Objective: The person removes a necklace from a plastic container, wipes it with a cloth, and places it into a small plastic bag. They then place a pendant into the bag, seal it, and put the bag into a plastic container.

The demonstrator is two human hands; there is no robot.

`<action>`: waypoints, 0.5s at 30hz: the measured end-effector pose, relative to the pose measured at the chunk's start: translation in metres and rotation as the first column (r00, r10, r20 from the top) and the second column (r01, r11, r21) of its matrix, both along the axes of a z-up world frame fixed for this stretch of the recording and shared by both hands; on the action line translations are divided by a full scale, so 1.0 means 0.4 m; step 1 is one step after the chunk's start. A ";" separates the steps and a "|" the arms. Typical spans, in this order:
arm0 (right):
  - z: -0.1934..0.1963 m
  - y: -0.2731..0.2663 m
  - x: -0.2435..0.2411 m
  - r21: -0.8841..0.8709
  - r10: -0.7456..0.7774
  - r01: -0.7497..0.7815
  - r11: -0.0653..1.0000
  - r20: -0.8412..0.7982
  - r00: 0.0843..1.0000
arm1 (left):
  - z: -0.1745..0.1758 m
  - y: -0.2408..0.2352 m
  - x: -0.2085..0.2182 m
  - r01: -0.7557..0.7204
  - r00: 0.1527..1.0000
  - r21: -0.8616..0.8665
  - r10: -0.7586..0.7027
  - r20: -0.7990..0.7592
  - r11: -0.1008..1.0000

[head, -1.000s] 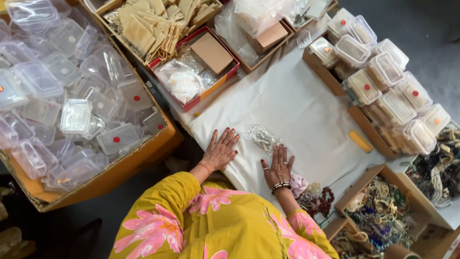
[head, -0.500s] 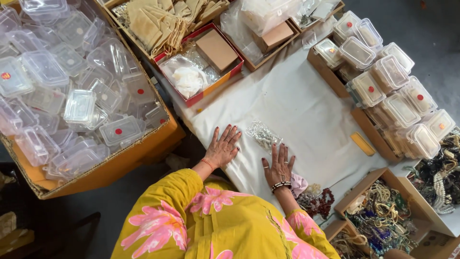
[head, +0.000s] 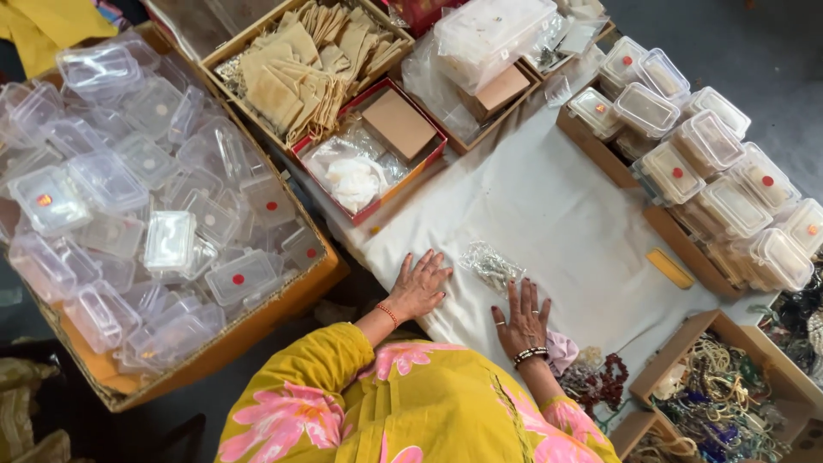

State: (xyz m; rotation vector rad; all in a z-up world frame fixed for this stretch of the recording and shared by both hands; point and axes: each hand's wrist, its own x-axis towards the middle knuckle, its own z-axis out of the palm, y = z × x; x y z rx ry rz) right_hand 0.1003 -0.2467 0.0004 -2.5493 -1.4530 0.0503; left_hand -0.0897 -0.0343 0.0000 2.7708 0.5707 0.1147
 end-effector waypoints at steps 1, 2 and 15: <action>-0.001 0.001 0.003 0.003 -0.007 0.007 1.000 -0.001 1.000 | 0.016 0.020 0.002 0.007 1.000 0.003 -0.007 -0.001 1.000; -0.002 0.003 0.006 0.001 -0.009 0.009 1.000 -0.003 1.000 | 0.033 0.040 0.004 0.011 1.000 -0.084 -0.013 -0.019 0.996; 0.011 0.006 -0.003 0.011 -0.010 0.010 1.000 0.014 1.000 | 0.079 0.142 0.046 0.095 0.992 -0.265 -0.114 -0.058 0.960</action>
